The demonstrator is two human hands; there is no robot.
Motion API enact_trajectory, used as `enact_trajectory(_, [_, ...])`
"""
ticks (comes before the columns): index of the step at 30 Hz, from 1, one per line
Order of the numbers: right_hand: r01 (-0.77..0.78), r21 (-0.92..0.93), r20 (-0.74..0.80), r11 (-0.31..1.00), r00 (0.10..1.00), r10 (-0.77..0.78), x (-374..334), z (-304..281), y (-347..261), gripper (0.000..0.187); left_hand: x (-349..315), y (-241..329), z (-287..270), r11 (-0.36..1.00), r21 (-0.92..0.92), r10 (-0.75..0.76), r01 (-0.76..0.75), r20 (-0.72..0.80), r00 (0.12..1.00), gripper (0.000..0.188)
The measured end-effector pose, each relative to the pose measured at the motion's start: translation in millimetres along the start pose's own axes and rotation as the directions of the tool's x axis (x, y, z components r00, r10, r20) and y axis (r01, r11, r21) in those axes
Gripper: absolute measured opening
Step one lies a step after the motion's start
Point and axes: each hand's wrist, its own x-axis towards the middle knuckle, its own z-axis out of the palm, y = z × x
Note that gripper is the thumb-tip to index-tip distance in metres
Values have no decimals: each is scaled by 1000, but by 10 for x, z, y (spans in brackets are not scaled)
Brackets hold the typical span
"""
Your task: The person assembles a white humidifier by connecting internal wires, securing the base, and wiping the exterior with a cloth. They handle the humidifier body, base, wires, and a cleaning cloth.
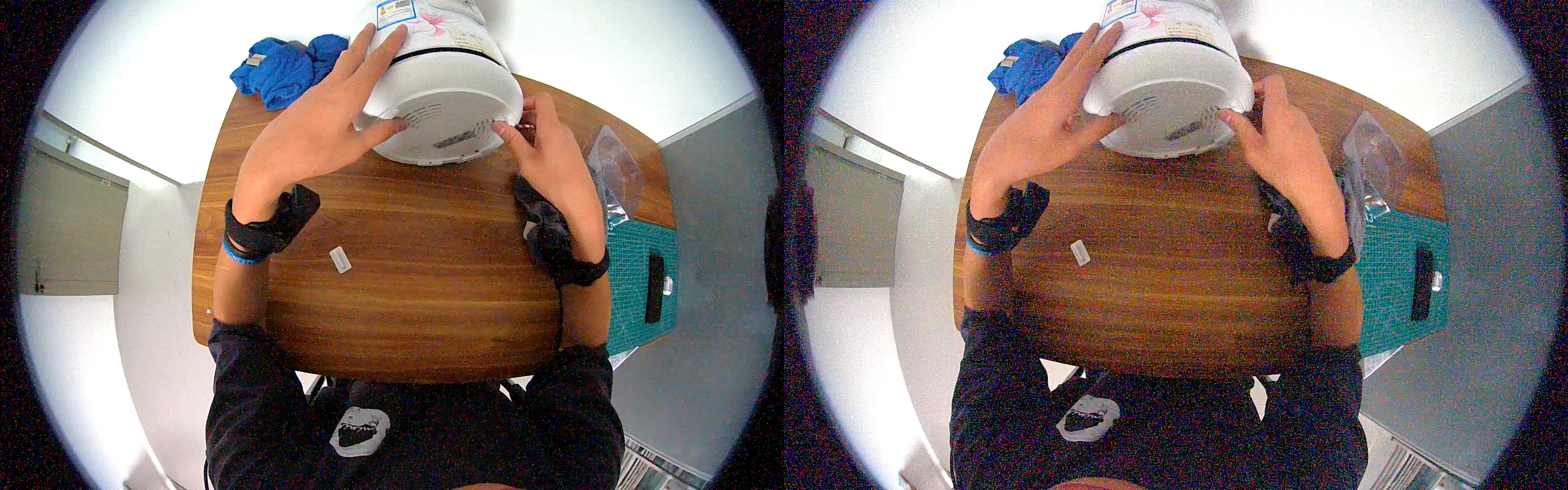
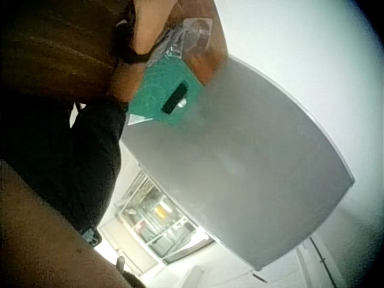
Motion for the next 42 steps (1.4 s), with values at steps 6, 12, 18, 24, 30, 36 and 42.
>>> enact_trajectory(6, [-37, 18, -32, 999, 999, 38, -9, 29, -86, 51, -8, 6, -14, 999, -45, -7, 7, 0, 1000, 91])
enact_trajectory(12, [-78, -11, -14, 997, 997, 78, -31, 76, -229, 58, -10, 5, -24, 1000, 1, -10, 10, -22, 1000, 91])
enact_trajectory(18, [27, 21, -22, 999, 999, -26, -5, 166, -191, 76, -19, -4, -21, 992, -43, -121, 119, -46, 992, 100])
enact_trajectory(24, [75, 137, -24, 988, 997, -73, 41, 309, -126, 87, -66, -119, 84, 996, -48, -73, 71, -48, 996, 109])
enact_trajectory(30, [123, 117, -51, 985, 992, -118, 30, 328, -187, 79, -89, -219, 52, 992, -88, -94, 95, 6, 996, 115])
enact_trajectory(36, [-8, 112, 18, 994, 1000, 6, -8, 278, -236, 67, -104, -315, 22, 984, -135, -113, 112, -4, 994, 117])
enact_trajectory(42, [-22, 112, 49, 993, 999, 16, -39, 226, -227, 59, -109, -278, -45, 968, -148, -193, 202, 73, 979, 121])
